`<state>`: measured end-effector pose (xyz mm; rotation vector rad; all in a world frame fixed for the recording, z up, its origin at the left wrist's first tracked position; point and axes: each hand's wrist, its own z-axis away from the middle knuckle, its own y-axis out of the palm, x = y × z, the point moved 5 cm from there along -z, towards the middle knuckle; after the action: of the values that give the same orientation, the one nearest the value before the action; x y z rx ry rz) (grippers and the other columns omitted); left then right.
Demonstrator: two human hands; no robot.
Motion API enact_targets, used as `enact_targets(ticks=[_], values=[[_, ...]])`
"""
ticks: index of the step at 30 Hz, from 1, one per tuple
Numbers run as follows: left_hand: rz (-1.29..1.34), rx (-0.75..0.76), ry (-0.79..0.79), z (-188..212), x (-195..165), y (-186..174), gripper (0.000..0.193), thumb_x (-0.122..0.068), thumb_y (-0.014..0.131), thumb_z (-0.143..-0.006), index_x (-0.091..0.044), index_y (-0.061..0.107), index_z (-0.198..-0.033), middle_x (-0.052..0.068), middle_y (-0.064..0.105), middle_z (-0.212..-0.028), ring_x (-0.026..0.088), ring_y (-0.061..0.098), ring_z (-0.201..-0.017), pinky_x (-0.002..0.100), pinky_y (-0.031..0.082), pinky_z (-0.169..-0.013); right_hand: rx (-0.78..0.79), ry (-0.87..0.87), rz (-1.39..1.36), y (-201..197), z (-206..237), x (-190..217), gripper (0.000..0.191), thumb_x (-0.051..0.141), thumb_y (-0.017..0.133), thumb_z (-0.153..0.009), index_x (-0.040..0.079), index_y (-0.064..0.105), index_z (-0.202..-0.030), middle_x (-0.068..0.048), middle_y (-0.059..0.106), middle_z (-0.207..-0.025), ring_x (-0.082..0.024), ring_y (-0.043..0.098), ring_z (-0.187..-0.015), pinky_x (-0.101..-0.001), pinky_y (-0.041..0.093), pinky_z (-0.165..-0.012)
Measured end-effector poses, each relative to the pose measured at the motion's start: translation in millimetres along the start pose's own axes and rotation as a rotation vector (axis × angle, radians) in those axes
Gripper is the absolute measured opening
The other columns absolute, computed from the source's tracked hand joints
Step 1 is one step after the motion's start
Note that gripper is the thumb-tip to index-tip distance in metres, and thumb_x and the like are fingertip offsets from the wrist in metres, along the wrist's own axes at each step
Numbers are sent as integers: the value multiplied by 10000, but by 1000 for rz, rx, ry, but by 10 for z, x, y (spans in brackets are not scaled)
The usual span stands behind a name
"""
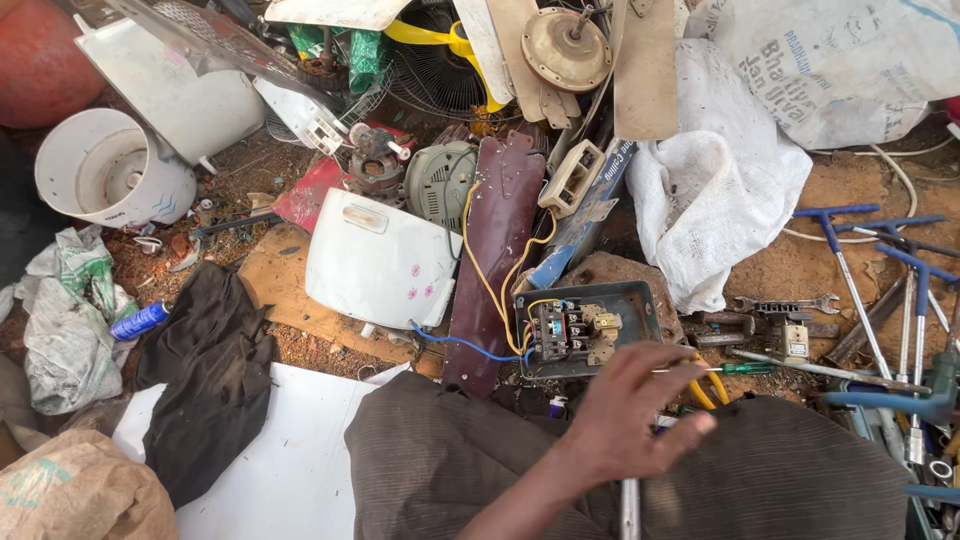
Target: The person sits on the ground and uses a screwdriver to loosen screws on an electrical component, then uses pliers to remove a wire. They continue to adjust internal parts with the screwdriver and reposition the component.
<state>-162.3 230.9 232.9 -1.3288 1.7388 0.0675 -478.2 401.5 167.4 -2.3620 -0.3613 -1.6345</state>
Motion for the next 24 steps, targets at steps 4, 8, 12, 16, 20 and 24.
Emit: enact_targets(ticks=[4,8,12,16,20,24], values=[[180,35,113,259,-240,19,692,-553,537,-1037,42,545,-1390,236,617,-1304,380,584,-1313,534,453,-1101,228,-34,-201,421,604,628,840,371,790,-992,-37,298,-1537,-213,578,-1359,-317,545,-1302,-519,410,-1167],[546,93,-324,756,526,111,466,-497,523,-1119,-84,652,-1291,125,709,-1135,271,707,-1076,405,562,-941,592,25,-449,1074,1239,911,943,399,787,-991,-44,226,-1606,-218,550,-1406,-320,517,-1360,-530,386,-1214],[947,-116,-606,1219,1180,405,355,-390,549,-1152,-47,637,-1131,14,584,-896,143,547,-815,341,493,-724,1020,426,-488,1669,2072,522,1095,381,758,-906,-38,115,-1687,-256,381,-1646,-353,383,-1537,-508,269,-1257],[1316,-350,-663,1313,1426,525,401,-405,544,-1207,-47,570,-1027,-12,504,-828,104,463,-717,321,441,-710,1060,846,-172,1754,2485,68,1141,297,737,-825,109,-3,-1672,-220,386,-1518,-319,463,-1357,-530,372,-1141],[788,-153,-653,1193,1632,6,320,-357,550,-1078,-77,640,-1203,58,675,-1006,192,653,-948,376,511,-849,992,757,168,1898,2396,25,1087,290,766,-755,83,167,-1639,-252,549,-1445,-360,563,-1315,-527,461,-1020],[-279,-142,-369,1166,2065,-1116,238,-188,723,-887,-59,700,-1086,135,690,-1184,340,600,-1149,529,454,-969,1057,70,1008,2297,1922,436,1000,298,792,-749,146,339,-1627,-161,657,-1278,-328,656,-1153,-477,539,-944]])
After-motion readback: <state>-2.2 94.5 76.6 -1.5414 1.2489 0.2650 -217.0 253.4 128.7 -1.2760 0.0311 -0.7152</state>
